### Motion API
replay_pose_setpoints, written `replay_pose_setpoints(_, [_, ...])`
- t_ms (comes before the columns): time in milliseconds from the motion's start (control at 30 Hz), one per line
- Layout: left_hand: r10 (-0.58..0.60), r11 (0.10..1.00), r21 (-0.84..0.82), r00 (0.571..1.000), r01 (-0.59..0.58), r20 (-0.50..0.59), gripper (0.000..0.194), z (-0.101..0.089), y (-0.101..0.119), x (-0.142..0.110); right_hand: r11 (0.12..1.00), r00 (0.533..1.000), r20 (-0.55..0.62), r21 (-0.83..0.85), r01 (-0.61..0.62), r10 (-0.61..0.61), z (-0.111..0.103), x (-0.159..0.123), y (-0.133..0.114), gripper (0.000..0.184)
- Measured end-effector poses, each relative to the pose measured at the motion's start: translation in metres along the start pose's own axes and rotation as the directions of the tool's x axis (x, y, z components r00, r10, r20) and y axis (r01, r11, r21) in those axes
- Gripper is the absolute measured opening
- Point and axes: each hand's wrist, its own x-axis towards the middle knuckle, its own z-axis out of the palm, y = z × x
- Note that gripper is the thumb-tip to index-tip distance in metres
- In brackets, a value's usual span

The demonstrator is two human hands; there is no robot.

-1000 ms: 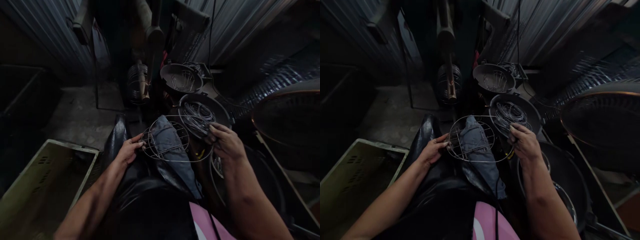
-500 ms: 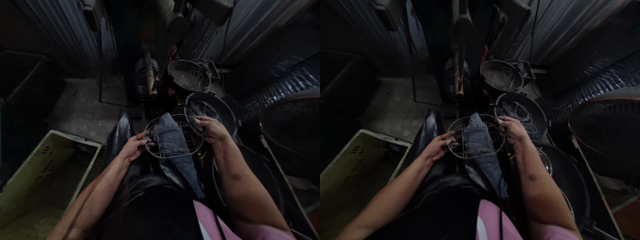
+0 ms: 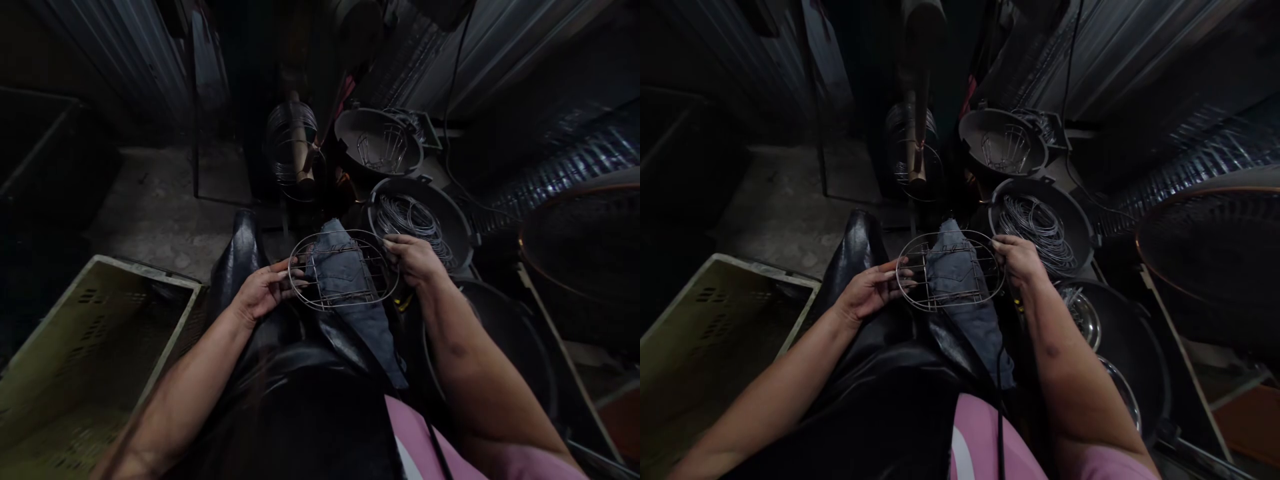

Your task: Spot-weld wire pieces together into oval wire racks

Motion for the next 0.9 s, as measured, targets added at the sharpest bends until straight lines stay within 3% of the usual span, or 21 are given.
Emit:
replay_pose_setpoints(167, [0.013,1.000,-0.006,1.000,-0.013,0.011,0.034,-0.001,-0.001,0.000,0.997,1.000,0.010,-0.072,0.003,-0.002,0.001,0.007,0.000,0.036])
replay_pose_setpoints(400, [0.097,0.990,0.119,0.983,-0.079,-0.153,0.041,0.005,-0.010,0.004,0.988,1.000,-0.011,-0.153,0.003,-0.005,0.001,0.009,0.010,0.039])
replay_pose_setpoints(500, [0.118,0.986,0.134,0.980,-0.097,-0.162,0.042,0.005,-0.013,0.006,0.956,0.995,-0.032,-0.281,0.085,-0.098,-0.003,0.016,0.021,0.032])
replay_pose_setpoints(600, [0.156,0.980,0.150,0.972,-0.131,-0.173,0.048,0.005,-0.014,0.008,0.868,0.959,-0.052,-0.439,0.230,-0.280,-0.010,0.022,0.030,0.030])
replay_pose_setpoints(700, [0.200,0.970,0.175,0.962,-0.168,-0.184,0.057,0.007,-0.014,0.008,0.844,0.925,-0.066,-0.437,0.310,-0.374,-0.016,0.020,0.033,0.039])
replay_pose_setpoints(767, [0.212,0.965,0.197,0.958,-0.173,-0.192,0.060,0.008,-0.014,0.007,0.903,0.953,-0.073,-0.347,0.252,-0.294,-0.019,0.014,0.031,0.048])
replay_pose_setpoints(833, [0.222,0.959,0.223,0.952,-0.174,-0.213,0.061,0.009,-0.014,0.007,0.965,0.991,-0.052,-0.241,0.104,-0.120,-0.020,0.008,0.030,0.051])
replay_pose_setpoints(900, [0.247,0.950,0.250,0.942,-0.188,-0.227,0.062,0.010,-0.015,0.007,0.987,1.000,-0.006,-0.159,-0.029,0.029,-0.022,0.003,0.030,0.049])
